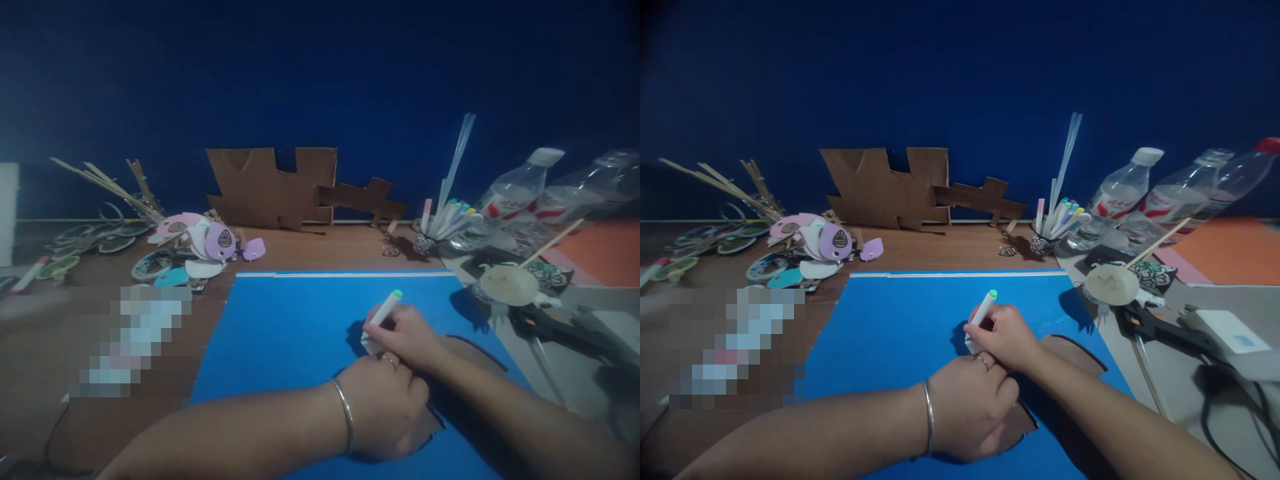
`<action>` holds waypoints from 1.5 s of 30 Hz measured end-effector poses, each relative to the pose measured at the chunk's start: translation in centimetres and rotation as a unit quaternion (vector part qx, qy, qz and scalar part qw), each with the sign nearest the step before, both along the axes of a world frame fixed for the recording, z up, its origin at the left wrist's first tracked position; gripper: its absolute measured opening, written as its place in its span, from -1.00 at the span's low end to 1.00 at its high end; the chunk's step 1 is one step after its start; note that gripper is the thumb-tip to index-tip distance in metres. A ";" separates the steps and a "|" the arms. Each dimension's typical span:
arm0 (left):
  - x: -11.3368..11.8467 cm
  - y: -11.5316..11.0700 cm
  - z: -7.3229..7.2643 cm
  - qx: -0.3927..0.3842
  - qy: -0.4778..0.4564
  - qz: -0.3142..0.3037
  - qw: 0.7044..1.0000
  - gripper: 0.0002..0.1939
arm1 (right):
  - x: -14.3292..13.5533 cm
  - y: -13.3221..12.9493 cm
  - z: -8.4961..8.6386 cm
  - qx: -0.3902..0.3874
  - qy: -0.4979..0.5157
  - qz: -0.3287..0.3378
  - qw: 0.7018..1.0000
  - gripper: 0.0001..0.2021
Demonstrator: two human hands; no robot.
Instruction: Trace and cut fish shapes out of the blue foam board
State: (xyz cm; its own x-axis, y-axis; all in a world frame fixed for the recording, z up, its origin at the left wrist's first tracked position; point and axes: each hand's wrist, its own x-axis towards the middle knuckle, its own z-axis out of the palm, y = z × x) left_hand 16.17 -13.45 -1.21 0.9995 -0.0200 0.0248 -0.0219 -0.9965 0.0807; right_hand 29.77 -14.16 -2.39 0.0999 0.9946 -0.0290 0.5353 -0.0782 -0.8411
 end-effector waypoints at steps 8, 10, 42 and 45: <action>0.0 0.0 0.0 -0.004 -0.008 0.000 1.000 -0.63 | 0.1 0.0 -0.1 -0.007 0.002 0.004 1.000 -0.82; 0.1 0.0 0.0 -0.009 -0.005 0.001 1.000 -0.61 | 0.0 0.0 0.0 -0.008 0.003 0.003 1.000 -0.83; 0.0 0.1 0.5 0.000 -0.001 -0.001 1.000 -0.63 | 0.2 -0.3 0.0 0.001 -0.035 -0.019 0.999 -0.82; 0.0 0.2 0.6 -0.006 0.012 0.003 1.000 -0.63 | 0.2 -0.3 0.0 0.003 -0.030 -0.013 0.999 -0.82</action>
State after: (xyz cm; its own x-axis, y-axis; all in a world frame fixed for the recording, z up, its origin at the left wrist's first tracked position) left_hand 16.21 -13.28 -0.62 0.9999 -0.0139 0.0019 -0.0140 -0.9955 0.0938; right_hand 29.97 -14.46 -2.42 0.1278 0.9917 -0.0156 0.5822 -0.0877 -0.8083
